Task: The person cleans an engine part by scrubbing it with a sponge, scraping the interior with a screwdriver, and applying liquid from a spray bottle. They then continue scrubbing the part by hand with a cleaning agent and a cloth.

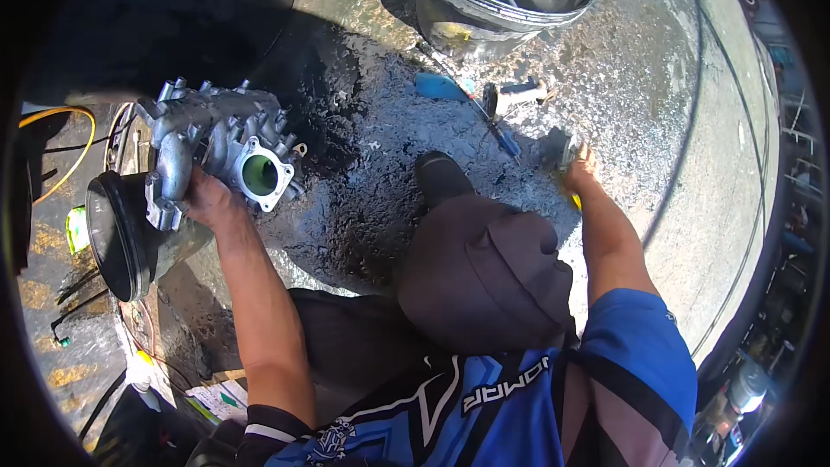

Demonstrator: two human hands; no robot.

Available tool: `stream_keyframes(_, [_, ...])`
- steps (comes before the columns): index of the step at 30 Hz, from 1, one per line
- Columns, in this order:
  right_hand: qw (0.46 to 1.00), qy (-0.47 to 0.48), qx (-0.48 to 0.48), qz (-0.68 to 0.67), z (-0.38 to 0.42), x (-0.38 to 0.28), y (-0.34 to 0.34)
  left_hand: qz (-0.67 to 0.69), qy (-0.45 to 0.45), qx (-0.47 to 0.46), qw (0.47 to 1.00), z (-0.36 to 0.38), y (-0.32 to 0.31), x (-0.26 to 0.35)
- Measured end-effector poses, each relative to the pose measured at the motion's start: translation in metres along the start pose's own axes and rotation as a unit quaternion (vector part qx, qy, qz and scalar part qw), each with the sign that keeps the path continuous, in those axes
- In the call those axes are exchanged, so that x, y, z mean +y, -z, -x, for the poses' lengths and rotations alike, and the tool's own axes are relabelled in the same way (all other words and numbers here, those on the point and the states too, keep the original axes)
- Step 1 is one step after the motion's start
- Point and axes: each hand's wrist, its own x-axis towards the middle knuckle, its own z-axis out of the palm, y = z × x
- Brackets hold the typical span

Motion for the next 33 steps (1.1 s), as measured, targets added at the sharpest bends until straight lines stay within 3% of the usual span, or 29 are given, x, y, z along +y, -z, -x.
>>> stream_keyframes(1, [0.999,-0.029,-0.015,-0.034,0.032,-0.015,0.016,0.044,0.029,0.001,0.999,-0.004,0.004,-0.001])
stream_keyframes(2, [0.999,0.021,0.027,-0.016,0.040,-0.027,0.017,0.020,0.003,-0.012,1.000,-0.007,0.006,-0.003])
stream_keyframes(4, [0.967,0.202,0.142,-0.067,0.038,-0.049,0.006,0.002,0.033,-0.003,0.999,-0.006,-0.006,0.007])
stream_keyframes(5, [0.960,0.233,0.075,-0.137,0.056,-0.070,0.026,-0.011,0.044,0.009,0.999,-0.003,-0.008,0.014])
stream_keyframes(7, [0.938,0.312,0.084,-0.128,0.036,-0.099,0.002,-0.105,0.071,0.066,0.990,-0.004,-0.002,0.007])
stream_keyframes(10, [0.963,0.236,0.042,-0.120,0.047,-0.135,0.018,0.008,-0.002,0.026,1.000,-0.005,0.003,-0.010])
stream_keyframes(11, [0.956,0.264,0.063,-0.110,0.044,-0.139,0.016,0.019,-0.021,0.004,1.000,-0.007,0.005,-0.014])
stream_keyframes(13, [0.942,0.305,0.102,-0.093,0.032,-0.131,0.008,-0.009,-0.049,-0.004,0.999,-0.009,0.008,-0.017])
stream_keyframes(16, [0.916,0.316,0.108,-0.222,0.044,-0.110,0.023,-0.086,-0.083,0.007,0.993,-0.011,0.009,-0.014])
stream_keyframes(19, [0.857,0.360,0.026,-0.369,0.085,-0.092,0.081,-0.148,-0.107,0.010,0.983,-0.012,0.011,-0.013])
stream_keyframes(23, [0.766,0.440,0.092,-0.461,0.137,-0.087,0.170,-0.120,-0.105,0.034,0.987,-0.013,0.006,-0.011])
stream_keyframes(25, [0.747,0.445,0.091,-0.485,0.176,-0.089,0.225,-0.123,-0.112,0.030,0.986,-0.012,0.004,-0.008])
stream_keyframes(27, [0.714,0.531,0.171,-0.423,0.215,-0.093,0.275,-0.130,-0.123,0.031,0.983,-0.014,0.006,-0.016])
stream_keyframes(29, [0.627,0.676,0.218,-0.320,0.260,-0.107,0.328,-0.151,-0.128,0.038,0.980,-0.009,0.001,-0.011])
stream_keyframes(33, [0.559,0.771,0.239,-0.190,0.319,-0.140,0.383,-0.252,-0.179,0.035,0.950,-0.002,-0.007,0.008])
